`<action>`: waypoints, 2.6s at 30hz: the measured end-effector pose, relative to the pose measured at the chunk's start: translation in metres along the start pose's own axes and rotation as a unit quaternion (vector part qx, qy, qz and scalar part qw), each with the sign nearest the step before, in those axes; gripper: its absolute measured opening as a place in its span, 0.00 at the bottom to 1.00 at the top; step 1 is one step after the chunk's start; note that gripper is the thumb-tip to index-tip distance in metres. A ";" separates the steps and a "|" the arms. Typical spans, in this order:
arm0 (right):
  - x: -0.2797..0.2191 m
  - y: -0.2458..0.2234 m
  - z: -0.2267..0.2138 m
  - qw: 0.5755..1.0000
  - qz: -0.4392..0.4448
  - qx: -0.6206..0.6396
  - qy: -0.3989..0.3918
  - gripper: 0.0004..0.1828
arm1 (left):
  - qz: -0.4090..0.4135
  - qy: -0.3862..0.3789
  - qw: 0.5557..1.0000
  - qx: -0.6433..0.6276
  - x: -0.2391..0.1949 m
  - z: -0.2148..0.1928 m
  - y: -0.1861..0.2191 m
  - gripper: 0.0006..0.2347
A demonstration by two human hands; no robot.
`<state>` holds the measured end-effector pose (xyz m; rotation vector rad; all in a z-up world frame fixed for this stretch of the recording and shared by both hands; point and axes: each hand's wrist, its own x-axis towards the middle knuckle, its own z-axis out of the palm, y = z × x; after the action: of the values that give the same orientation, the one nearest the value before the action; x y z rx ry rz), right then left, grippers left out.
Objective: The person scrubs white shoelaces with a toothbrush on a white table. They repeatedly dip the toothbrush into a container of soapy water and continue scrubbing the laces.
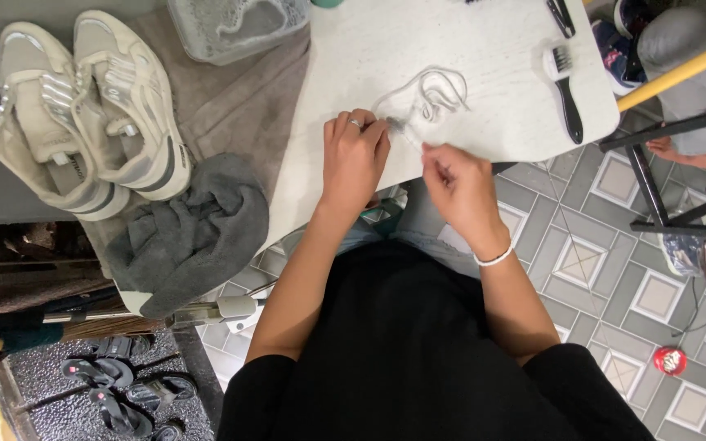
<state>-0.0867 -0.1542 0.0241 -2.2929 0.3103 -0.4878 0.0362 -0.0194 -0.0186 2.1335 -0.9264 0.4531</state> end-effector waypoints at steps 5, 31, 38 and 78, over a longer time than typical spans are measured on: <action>0.005 -0.003 -0.004 0.998 -0.033 -0.044 0.037 0.04 | -0.007 -0.003 1.000 -0.011 0.002 -0.003 0.004 0.01; 0.001 0.021 -0.006 0.992 -0.089 -0.084 -0.005 0.04 | -0.056 0.001 0.998 -0.002 0.003 0.000 0.017 0.01; 0.015 0.027 -0.012 0.996 -0.076 -0.045 -0.021 0.04 | -0.057 0.001 0.998 -0.007 0.004 -0.002 0.016 0.01; 0.029 0.002 -0.018 0.997 -0.062 -0.040 -0.025 0.04 | -0.065 0.007 0.998 0.004 0.007 0.001 0.017 0.01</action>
<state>-0.0686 -0.1775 0.0416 -2.4090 0.1675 -0.4867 0.0283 -0.0314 -0.0064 2.1793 -0.7736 0.4077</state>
